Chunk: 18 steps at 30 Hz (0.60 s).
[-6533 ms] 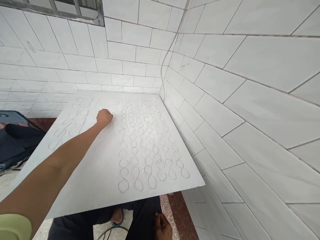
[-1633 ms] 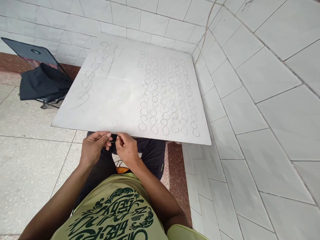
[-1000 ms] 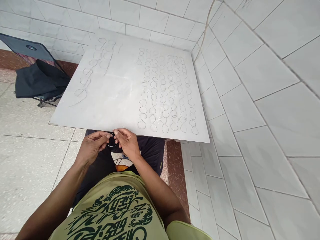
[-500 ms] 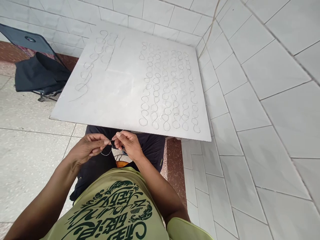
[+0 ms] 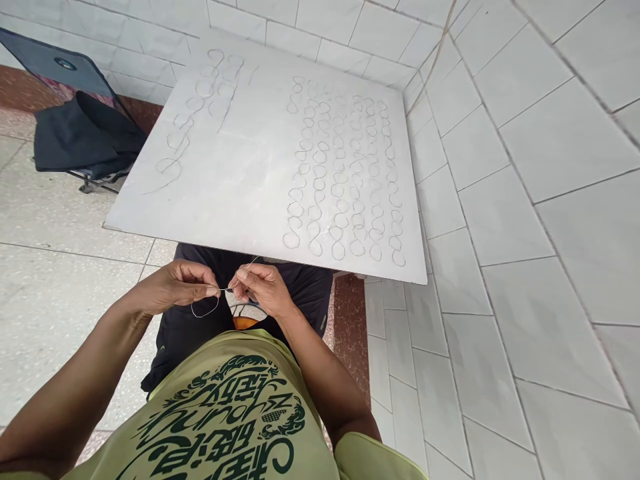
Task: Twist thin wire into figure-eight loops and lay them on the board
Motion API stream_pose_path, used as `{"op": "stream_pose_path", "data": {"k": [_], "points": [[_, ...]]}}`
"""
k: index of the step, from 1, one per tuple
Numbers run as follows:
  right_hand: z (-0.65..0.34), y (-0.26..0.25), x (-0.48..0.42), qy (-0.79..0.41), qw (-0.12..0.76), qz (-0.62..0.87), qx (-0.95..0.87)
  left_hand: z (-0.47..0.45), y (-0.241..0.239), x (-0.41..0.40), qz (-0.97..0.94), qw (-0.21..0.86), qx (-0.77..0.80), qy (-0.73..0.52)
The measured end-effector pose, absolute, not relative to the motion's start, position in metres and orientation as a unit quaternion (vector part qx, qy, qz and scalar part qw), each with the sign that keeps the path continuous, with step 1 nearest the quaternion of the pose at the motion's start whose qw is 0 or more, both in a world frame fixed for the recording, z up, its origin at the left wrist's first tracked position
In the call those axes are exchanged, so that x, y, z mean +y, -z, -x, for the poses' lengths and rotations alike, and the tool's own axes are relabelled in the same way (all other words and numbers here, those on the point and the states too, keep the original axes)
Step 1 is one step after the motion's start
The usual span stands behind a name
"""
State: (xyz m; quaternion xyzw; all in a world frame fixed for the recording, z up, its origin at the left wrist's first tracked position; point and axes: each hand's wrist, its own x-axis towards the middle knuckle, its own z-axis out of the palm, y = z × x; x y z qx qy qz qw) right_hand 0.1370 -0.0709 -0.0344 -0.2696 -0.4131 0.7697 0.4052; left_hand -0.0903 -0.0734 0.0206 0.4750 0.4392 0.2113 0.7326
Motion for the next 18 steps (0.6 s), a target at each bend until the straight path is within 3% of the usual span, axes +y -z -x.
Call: {"op": "stream_pose_path", "data": {"k": [18], "points": [[-0.134,0.043,-0.081,-0.798,0.406,0.235,-0.379,0.098,-0.027,-0.062,-0.580,0.729,0.344,-0.117]]}}
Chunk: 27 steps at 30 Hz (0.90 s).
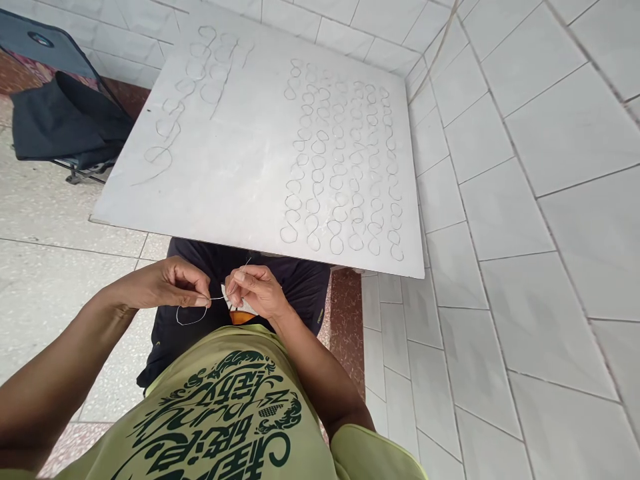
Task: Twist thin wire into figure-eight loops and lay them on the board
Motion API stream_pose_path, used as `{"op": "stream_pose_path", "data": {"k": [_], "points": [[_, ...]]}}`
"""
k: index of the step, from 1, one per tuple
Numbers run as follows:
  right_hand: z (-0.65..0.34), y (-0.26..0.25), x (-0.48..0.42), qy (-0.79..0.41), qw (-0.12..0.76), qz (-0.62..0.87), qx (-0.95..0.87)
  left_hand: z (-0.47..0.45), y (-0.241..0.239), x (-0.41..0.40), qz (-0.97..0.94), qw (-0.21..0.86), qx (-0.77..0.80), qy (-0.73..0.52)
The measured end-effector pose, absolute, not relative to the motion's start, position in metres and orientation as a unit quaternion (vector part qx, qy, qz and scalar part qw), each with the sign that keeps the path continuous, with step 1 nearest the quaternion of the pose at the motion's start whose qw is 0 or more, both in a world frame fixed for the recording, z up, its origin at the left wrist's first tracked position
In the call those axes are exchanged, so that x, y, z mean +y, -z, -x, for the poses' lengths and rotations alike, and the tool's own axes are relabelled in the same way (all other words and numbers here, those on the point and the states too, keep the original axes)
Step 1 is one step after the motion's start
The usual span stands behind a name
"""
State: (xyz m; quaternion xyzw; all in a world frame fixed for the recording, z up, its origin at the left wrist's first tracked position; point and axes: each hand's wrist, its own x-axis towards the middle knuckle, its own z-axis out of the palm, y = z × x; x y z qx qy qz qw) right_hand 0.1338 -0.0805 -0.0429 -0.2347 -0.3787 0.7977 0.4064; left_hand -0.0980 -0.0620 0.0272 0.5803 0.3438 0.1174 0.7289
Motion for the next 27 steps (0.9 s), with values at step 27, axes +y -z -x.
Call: {"op": "stream_pose_path", "data": {"k": [27], "points": [[-0.132,0.036,-0.097,-0.501,0.331,0.502,-0.623,0.100,-0.022,-0.067,-0.630,0.652,0.421,-0.035]]}}
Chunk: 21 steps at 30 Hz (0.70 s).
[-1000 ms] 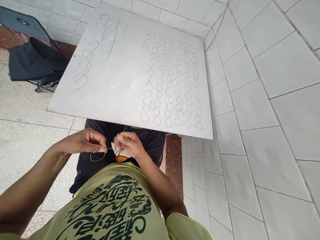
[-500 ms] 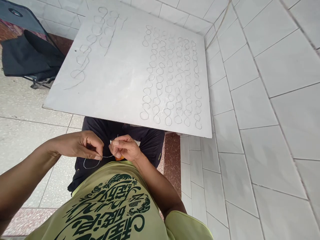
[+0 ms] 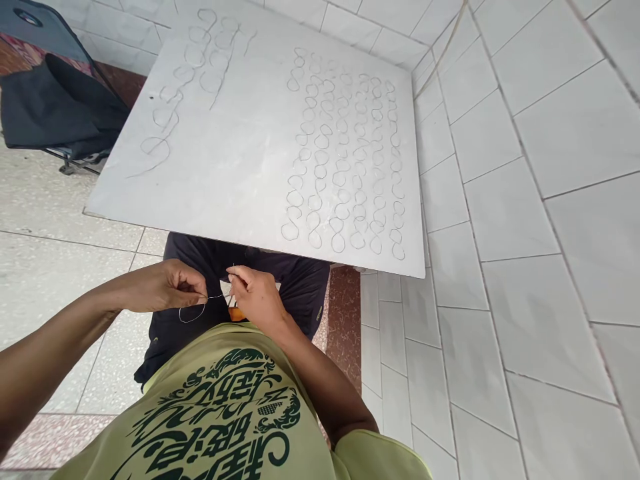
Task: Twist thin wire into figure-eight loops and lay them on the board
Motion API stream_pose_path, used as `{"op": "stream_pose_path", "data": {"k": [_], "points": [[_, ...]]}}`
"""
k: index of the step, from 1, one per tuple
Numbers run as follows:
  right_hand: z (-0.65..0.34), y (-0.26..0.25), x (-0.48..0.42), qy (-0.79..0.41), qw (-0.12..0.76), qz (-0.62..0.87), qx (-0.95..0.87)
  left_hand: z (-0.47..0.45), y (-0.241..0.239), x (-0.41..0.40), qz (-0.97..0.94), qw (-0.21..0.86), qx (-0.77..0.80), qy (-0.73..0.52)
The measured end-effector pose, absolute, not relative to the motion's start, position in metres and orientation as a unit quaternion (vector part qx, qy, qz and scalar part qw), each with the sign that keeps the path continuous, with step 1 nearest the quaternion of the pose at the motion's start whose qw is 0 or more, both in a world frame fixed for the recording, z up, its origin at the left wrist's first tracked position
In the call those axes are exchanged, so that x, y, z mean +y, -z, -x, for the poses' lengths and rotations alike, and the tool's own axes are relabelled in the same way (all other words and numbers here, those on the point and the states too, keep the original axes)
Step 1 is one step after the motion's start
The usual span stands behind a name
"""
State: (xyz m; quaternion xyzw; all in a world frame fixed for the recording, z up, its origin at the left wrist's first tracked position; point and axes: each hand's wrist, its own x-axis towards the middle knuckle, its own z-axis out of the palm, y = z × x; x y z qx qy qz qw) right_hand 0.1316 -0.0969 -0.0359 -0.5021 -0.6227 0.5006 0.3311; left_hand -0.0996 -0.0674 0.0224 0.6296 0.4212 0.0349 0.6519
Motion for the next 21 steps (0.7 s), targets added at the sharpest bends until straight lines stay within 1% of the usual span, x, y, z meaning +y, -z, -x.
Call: {"op": "stream_pose_path", "data": {"k": [2,5,8,13,21], "points": [[-0.134,0.032,-0.094,-0.445,0.322,0.486,-0.679,0.099,-0.021,-0.066,-0.626,0.655,0.421,-0.030],[-0.138,0.025,-0.090,-0.400,0.289,0.468,-0.733,0.100,-0.018,-0.064,-0.616,0.661,0.427,-0.040],[-0.141,0.019,-0.088,-0.370,0.241,0.445,-0.779,0.100,-0.011,-0.063,-0.609,0.670,0.421,-0.048],[-0.142,0.012,-0.085,-0.285,0.147,0.426,-0.846,0.094,-0.002,-0.062,-0.606,0.680,0.409,-0.044],[-0.142,0.019,-0.079,-0.268,0.144,0.431,-0.849,0.091,0.001,-0.061,-0.556,0.702,0.440,-0.057]]}}
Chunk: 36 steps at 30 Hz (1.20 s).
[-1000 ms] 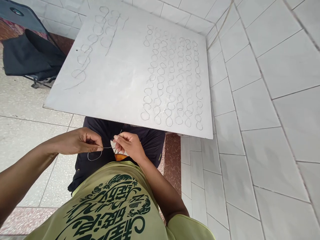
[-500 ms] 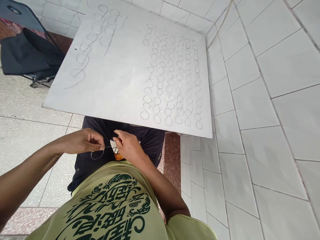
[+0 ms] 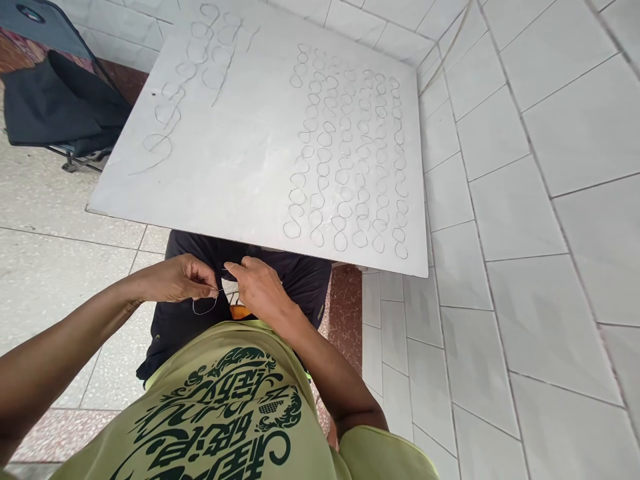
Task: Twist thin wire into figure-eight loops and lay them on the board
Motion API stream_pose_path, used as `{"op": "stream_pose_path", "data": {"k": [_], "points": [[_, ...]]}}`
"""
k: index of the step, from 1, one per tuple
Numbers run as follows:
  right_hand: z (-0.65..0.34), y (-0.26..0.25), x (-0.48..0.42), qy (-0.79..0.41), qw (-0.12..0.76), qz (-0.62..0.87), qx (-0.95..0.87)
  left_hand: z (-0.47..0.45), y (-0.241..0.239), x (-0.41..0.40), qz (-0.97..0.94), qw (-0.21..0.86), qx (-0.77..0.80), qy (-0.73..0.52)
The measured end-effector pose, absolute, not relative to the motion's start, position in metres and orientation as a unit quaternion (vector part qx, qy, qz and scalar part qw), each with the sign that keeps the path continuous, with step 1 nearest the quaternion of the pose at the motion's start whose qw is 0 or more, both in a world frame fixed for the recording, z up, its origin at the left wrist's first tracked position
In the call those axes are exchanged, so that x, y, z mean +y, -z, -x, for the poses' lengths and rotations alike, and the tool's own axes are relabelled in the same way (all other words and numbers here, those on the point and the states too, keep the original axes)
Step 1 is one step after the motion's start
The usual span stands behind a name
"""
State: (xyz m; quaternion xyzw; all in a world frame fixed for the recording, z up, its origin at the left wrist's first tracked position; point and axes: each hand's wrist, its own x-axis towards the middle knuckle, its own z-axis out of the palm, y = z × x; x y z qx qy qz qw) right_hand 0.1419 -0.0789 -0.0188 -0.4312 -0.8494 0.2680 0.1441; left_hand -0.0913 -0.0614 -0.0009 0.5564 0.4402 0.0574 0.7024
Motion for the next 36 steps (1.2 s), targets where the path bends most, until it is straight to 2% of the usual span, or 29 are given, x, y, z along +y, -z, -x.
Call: {"op": "stream_pose_path", "data": {"k": [3,6,9,12,15,20,30,36], "points": [[-0.142,0.019,-0.077,-0.274,0.162,0.431,-0.844,0.088,0.002,-0.062,-0.519,0.721,0.456,-0.053],[-0.142,0.018,-0.078,-0.317,0.237,0.458,-0.796,0.084,0.003,-0.067,-0.474,0.730,0.484,-0.090],[-0.140,0.020,-0.083,-0.420,0.327,0.516,-0.671,0.082,0.004,-0.074,-0.446,0.713,0.513,-0.173],[-0.135,0.025,-0.090,-0.574,0.365,0.500,-0.535,0.078,0.007,-0.082,-0.450,0.691,0.515,-0.235],[-0.128,0.029,-0.094,-0.641,0.377,0.469,-0.477,0.070,0.007,-0.089,-0.459,0.671,0.517,-0.267],[-0.127,0.028,-0.090,-0.625,0.387,0.476,-0.482,0.062,0.008,-0.098,-0.464,0.653,0.525,-0.286],[-0.141,0.023,-0.082,-0.625,0.325,0.459,-0.541,0.078,-0.007,-0.086,-0.546,0.532,0.556,-0.331],[-0.140,0.030,-0.085,-0.684,0.315,0.422,-0.504,0.066,0.001,-0.077,-0.585,0.484,0.551,-0.347]]}}
